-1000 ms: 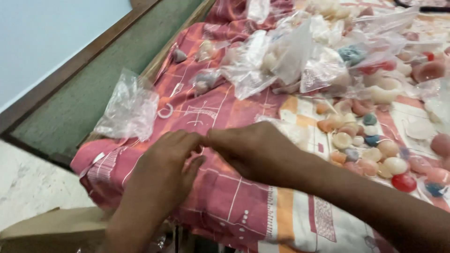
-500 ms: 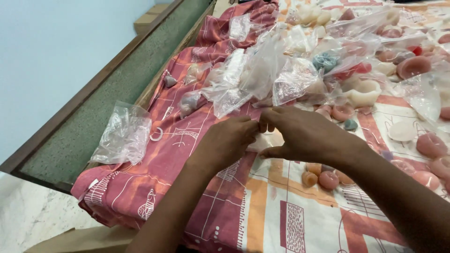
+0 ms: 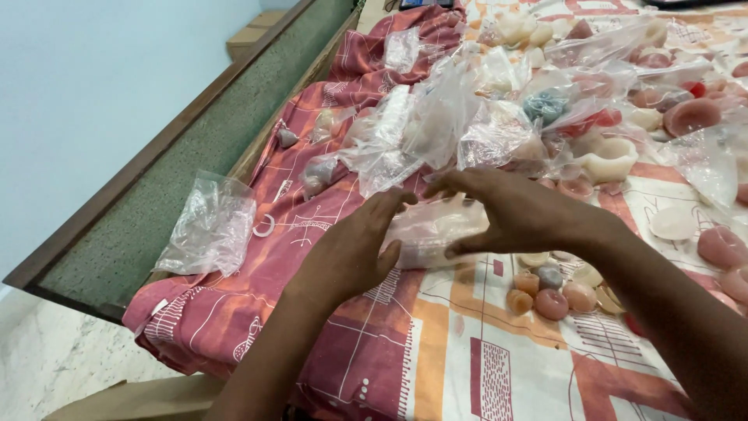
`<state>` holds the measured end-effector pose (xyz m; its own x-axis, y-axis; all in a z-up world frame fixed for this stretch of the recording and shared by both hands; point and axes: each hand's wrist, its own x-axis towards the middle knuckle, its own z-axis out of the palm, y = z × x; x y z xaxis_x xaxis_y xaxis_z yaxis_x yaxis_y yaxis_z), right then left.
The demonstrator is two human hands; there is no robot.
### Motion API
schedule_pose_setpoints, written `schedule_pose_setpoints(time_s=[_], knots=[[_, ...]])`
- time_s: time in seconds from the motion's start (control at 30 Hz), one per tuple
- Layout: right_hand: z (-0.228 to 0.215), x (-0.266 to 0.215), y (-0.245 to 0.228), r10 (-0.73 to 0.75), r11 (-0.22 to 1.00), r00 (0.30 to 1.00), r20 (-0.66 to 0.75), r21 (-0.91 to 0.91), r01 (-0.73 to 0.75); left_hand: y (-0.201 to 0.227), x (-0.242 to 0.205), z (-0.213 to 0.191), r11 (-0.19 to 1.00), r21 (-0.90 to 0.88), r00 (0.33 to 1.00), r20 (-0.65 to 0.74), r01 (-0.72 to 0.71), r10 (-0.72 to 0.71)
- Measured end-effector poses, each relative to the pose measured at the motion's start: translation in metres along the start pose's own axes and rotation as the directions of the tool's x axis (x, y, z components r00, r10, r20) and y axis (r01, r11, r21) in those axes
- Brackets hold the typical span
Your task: Sorting small decorative candles by color or shape and placing them into individual plastic bags.
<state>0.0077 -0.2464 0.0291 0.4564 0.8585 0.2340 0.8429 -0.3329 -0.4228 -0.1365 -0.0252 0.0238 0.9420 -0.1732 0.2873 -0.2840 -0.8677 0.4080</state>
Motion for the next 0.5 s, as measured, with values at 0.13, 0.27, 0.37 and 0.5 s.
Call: schedule_pose_setpoints(time_s=[0.13, 0.27, 0.37, 0.5], knots=[[-0.004, 0.001, -0.003, -0.136, 0.989, 0.991, 0.01, -0.053, 0.136, -0.007, 0.0, 0.003, 0.989, 0.006, 0.983, -0.108, -0.15, 0.15], [-0.022, 0.006, -0.017, 0.144, 0.989, 0.984, 0.101, -0.033, -0.141, -0.001, 0.008, -0.01, 0.998, -0.064, 0.996, -0.094, -0.012, 0.006], [-0.024, 0.005, -0.002, 0.121, 0.992, 0.992, 0.024, -0.027, -0.12, -0.002, 0.012, -0.017, 0.993, -0.114, 0.978, -0.198, 0.039, -0.061], [-0.031, 0.002, -0.009, 0.107, 0.994, 0.99, -0.096, 0.032, -0.104, -0.006, 0.016, -0.01, 0.969, -0.249, 0.962, -0.264, 0.008, -0.076]])
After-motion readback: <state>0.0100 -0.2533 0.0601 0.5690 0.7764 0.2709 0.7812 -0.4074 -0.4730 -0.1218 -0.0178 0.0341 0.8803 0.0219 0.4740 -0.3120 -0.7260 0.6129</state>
